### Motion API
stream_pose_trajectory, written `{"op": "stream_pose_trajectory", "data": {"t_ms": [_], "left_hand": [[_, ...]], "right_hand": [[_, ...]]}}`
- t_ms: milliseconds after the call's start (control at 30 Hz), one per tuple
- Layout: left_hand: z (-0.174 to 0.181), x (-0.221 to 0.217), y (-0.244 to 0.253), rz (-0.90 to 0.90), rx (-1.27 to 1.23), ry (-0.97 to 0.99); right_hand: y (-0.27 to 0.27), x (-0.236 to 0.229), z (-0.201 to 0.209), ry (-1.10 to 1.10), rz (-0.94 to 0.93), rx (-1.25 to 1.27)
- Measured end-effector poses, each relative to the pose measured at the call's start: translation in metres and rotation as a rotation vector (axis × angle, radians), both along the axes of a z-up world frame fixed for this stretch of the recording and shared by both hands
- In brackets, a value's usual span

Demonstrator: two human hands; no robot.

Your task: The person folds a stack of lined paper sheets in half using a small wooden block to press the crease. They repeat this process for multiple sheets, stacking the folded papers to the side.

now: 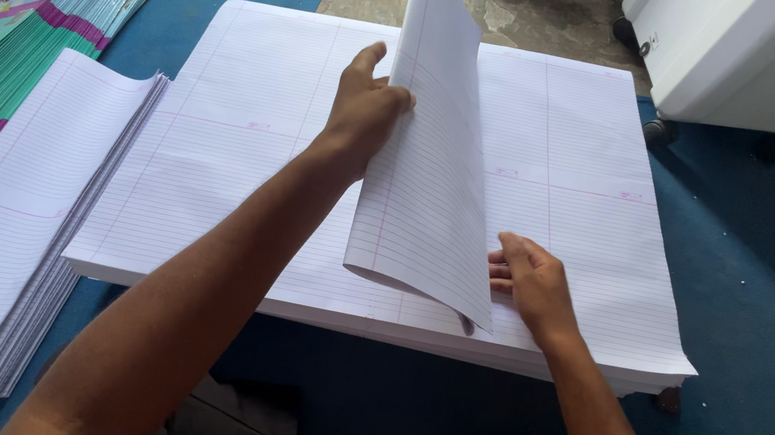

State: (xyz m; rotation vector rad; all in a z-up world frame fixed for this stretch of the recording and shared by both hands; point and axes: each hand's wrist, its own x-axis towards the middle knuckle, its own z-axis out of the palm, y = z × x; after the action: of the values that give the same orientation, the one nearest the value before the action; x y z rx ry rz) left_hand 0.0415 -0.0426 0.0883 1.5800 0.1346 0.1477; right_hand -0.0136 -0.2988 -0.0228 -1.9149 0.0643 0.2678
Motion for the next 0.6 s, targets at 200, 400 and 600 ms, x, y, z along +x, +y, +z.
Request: {"op": "stream_pose_trajectory", "data": {"t_ms": [200,400,600], "left_hand": [[-0.031,-0.016,0.019,0.076,-0.118,0.064],[-0.072,-0.026,0.059,0.093,-0.249,0.178],[-0.124,-0.016,0.093,0.054,-0.149,0.232]], "right_hand": [[0.029,0.005,-0.001,0.277,0.075,0.335],[0.057,0.008,0.006,0.225,0.083,0.179],[0.073,0.014,0.001,0.170,0.047,0.053]]}}
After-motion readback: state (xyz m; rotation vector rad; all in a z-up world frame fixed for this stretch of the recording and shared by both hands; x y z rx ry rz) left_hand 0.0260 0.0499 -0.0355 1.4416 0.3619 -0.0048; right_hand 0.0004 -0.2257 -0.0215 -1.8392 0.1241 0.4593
